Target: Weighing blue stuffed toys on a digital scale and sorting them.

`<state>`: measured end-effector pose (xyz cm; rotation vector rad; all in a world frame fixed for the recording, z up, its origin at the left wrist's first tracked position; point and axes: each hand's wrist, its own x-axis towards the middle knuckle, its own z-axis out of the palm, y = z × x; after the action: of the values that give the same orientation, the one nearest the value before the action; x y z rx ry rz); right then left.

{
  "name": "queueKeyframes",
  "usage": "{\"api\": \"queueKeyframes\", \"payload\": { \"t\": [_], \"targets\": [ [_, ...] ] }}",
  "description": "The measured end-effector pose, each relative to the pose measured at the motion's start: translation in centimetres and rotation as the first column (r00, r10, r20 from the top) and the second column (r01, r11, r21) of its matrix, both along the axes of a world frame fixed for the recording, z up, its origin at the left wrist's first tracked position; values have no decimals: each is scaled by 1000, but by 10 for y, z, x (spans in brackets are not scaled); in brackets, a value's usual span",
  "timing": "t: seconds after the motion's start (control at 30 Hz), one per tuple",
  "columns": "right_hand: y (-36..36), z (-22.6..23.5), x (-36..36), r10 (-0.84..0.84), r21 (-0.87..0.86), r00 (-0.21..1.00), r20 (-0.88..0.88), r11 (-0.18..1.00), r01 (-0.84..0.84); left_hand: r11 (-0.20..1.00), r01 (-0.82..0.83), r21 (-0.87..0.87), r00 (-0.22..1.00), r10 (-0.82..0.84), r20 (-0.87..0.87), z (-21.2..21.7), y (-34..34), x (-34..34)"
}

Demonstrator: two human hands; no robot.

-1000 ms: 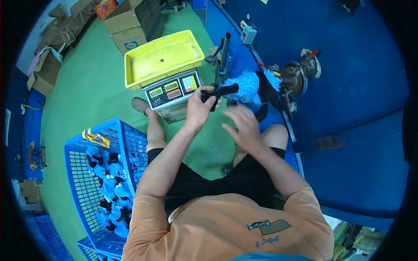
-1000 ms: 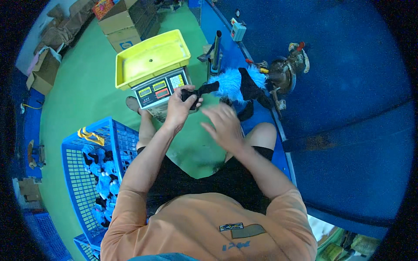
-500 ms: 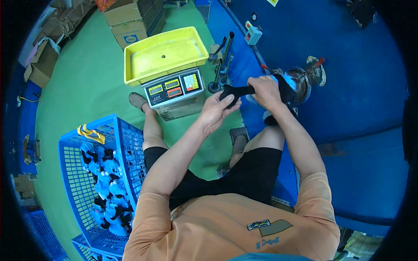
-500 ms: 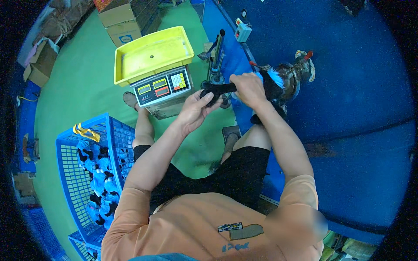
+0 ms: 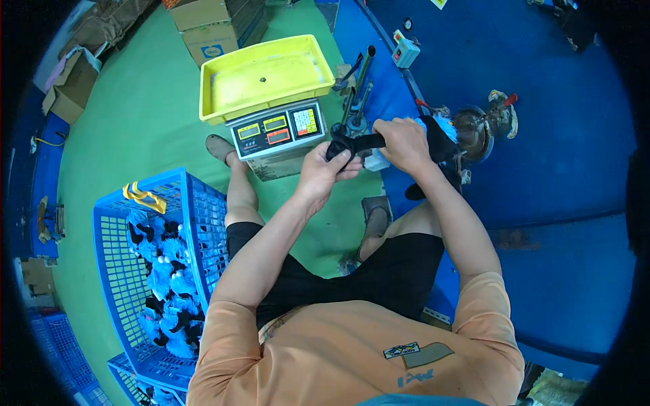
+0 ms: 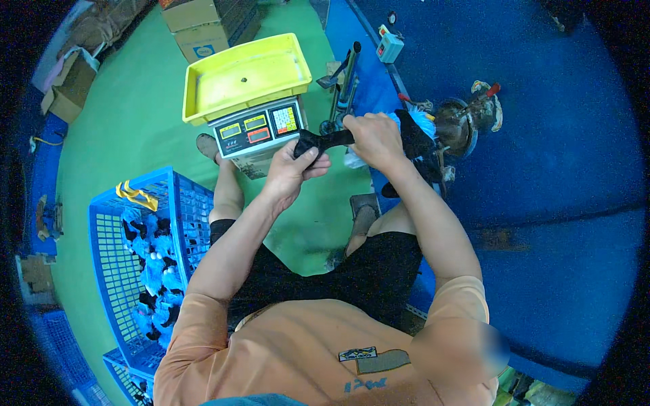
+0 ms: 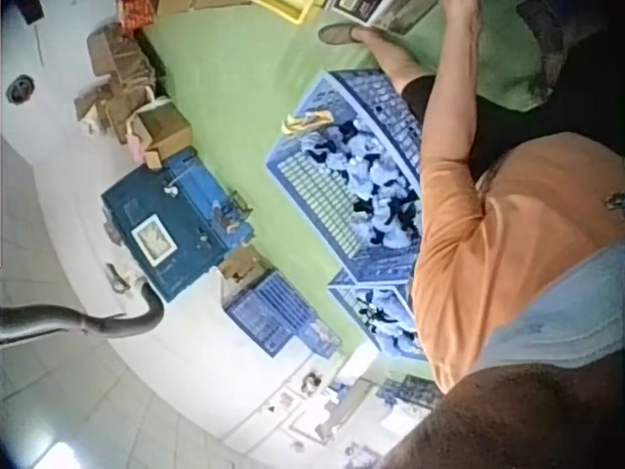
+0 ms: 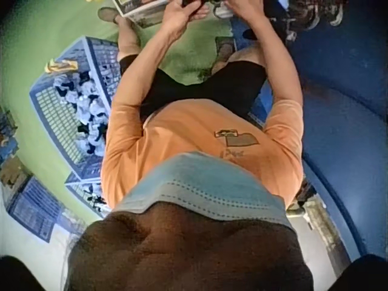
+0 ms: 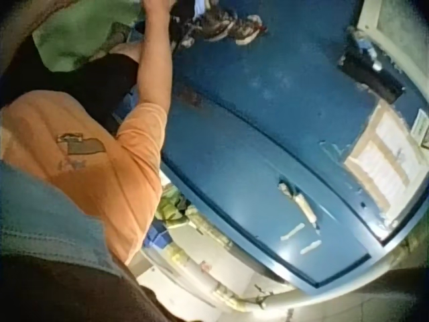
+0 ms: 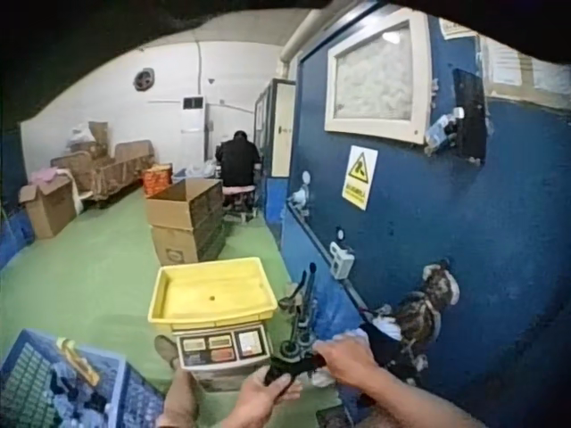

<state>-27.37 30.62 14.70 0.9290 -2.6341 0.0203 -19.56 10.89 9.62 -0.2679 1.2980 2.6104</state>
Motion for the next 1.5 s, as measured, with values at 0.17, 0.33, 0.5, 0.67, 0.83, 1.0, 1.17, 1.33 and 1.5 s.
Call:
{"api": "queueKeyframes", "payload": {
  "t": [0.17, 0.33, 0.5, 0.67, 0.83, 1.0, 1.17, 1.33, 1.5],
  "targets": [
    [25, 0, -7, -9, 2, 1000, -16, 1000, 9, 1000, -7, -22, 1000, 6, -14, 5, 23, 0],
    [52, 1, -13, -35, 43, 999, -24, 998, 36, 1000, 26, 3, 998, -26, -59, 0, 47, -7],
    [36, -1, -12, -8, 54, 1000, 2, 999, 8, 997, 59, -45, 993, -63, -97, -5, 14, -8],
    [41, 0, -11, -23, 46, 1000, 13, 999, 23, 987, 115, -112, 986, -127, -106, 4, -2, -24],
    [58, 2, -16, -76, 70, 997, 20, 995, 75, 939, 198, -281, 951, -254, -176, 27, 11, -32],
    [40, 4, -11, -85, 67, 995, 46, 994, 82, 897, 93, -431, 964, -190, -187, 32, 10, -25],
    [28, 0, -9, 81, -22, 997, -3, 996, -81, 988, -26, -154, 998, 17, -61, 9, 15, -9],
    [65, 2, -18, -8, 28, 999, -32, 1000, 8, 990, 0, 141, 999, 6, -44, 7, 30, -12],
    [70, 2, -20, -35, 48, 999, -25, 998, 36, 995, 61, -83, 991, -70, -114, 21, 29, -22]
  ]
}}
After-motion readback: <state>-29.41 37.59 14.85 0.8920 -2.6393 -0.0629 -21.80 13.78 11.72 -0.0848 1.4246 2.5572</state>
